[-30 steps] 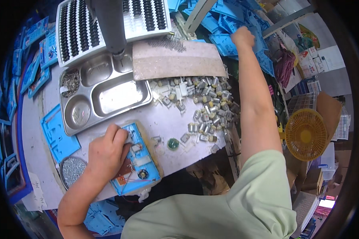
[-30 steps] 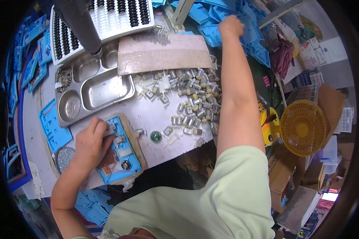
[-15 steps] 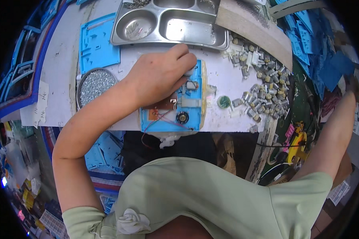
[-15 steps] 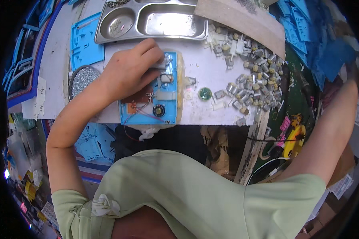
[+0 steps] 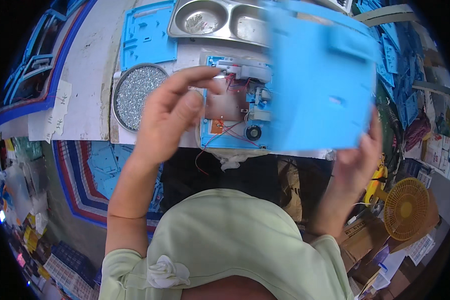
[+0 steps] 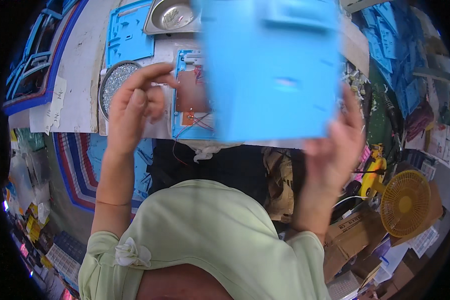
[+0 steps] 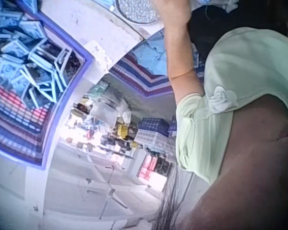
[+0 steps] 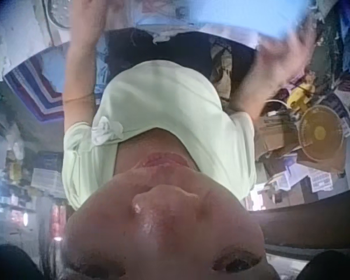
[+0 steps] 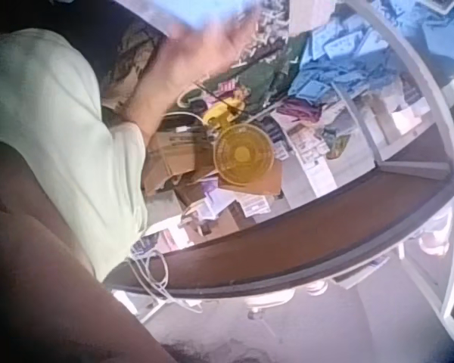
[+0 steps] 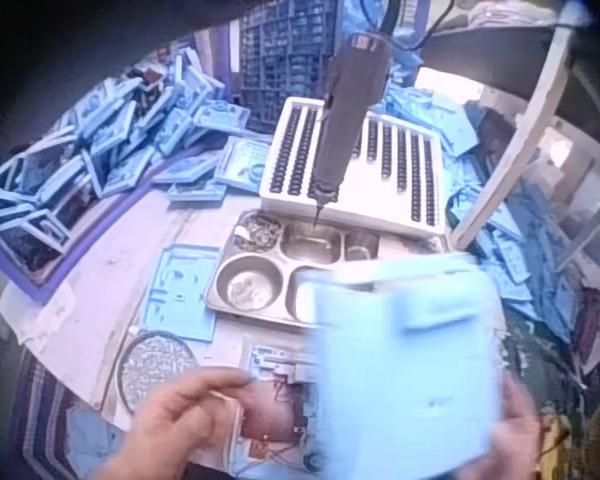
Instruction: Soldering and assembling components into a blue plastic device housing.
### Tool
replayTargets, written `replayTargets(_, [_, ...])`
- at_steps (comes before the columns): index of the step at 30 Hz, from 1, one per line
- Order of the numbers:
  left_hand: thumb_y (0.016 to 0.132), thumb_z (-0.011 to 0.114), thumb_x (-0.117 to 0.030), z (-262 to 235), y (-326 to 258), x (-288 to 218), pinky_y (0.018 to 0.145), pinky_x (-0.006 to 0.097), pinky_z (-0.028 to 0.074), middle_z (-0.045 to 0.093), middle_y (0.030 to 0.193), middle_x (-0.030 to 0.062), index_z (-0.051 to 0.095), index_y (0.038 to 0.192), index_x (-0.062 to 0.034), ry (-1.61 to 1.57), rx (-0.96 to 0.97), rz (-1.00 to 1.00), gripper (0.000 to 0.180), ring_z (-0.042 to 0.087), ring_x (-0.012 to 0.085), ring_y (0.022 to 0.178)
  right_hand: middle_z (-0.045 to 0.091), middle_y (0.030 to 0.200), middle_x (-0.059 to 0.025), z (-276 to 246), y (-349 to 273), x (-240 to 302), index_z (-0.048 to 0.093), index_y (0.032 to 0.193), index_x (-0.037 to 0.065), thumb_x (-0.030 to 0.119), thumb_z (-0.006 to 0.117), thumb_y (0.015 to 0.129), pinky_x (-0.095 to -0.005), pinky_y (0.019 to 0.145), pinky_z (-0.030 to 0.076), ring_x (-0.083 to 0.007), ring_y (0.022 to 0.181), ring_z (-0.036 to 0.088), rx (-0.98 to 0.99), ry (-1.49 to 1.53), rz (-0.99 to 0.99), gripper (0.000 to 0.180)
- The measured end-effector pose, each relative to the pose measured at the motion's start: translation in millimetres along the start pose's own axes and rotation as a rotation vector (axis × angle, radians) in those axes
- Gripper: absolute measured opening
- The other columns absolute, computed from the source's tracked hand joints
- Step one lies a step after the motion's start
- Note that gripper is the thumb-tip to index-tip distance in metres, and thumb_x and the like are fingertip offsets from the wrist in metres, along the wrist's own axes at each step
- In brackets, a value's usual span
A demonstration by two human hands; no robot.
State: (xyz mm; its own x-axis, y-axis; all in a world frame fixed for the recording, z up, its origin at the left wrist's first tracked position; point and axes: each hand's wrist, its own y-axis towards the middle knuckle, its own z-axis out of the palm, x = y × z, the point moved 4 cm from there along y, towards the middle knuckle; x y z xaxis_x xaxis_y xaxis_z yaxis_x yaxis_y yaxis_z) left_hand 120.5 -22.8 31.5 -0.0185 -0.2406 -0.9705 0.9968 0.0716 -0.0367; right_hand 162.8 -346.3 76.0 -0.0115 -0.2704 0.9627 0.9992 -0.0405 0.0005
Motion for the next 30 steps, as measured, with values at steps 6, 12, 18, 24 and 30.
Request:
replayTargets(6, [0.101,0.066,-0.021,22.8,22.0,-18.5,0.065,0.027,0.055,0.070,0.109,0.0077,0.054,0.136,0.0031,0.066,-0.076,0.208,0.044,0.065,0.0101,0.080,0.069,0.087,-0.0117,85.4,17.2,-45.3,0.049,0.146,0.000,0.010,0.069,0.094,-0.0286,0.059,0.056,-0.0154,0.062,0.064,0.335,-0.444,-0.189,0.057])
replayTargets(12, [0.087,0.079,-0.029,29.0,10.1,-4.5,0.057,0.038,0.052,0.063,0.070,0.0137,0.049,0.146,-0.0009,0.984,0.019,0.243,0.072,0.068,0.0261,0.062,0.058,0.069,-0.0077,41.7,-30.4,-65.8,0.052,0.142,0.000,0.012,0.070,0.093,-0.0314,0.055,0.046,-0.0189,0.057,0.058,0.396,-0.941,-0.227,0.054])
replayTargets(18, [0.086,0.078,-0.025,28.4,2.2,18.8,0.055,0.029,0.045,0.058,0.070,0.0065,0.053,0.147,-0.0082,1.024,0.029,0.316,0.069,0.055,0.0163,0.057,0.059,0.070,-0.0085,34.0,-26.9,-80.2,0.056,0.137,0.003,0.014,0.070,0.093,-0.0337,0.057,0.047,-0.0216,0.059,0.059,0.431,-1.004,-0.220,0.047])
replayTargets(24, [0.087,0.077,-0.021,20.9,-12.5,22.4,0.052,0.028,0.040,0.050,0.066,0.0018,0.052,0.148,-0.0075,0.963,-0.026,0.219,0.067,0.047,0.0132,0.055,0.062,0.073,-0.0120,44.1,-16.1,-80.0,0.061,0.132,0.004,0.014,0.069,0.093,-0.0378,0.059,0.050,-0.0270,0.062,0.062,0.558,-1.028,-0.368,0.041])
replayTargets(30, [0.087,0.078,-0.017,22.7,-31.9,24.0,0.051,0.033,0.042,0.048,0.060,0.0044,0.056,0.140,0.0035,1.001,-0.128,0.197,0.060,0.050,0.0187,0.051,0.066,0.079,-0.0151,54.6,-18.1,-73.7,0.058,0.140,0.004,0.014,0.071,0.092,-0.0395,0.062,0.051,-0.0291,0.067,0.064,0.581,-1.171,-0.410,0.050])
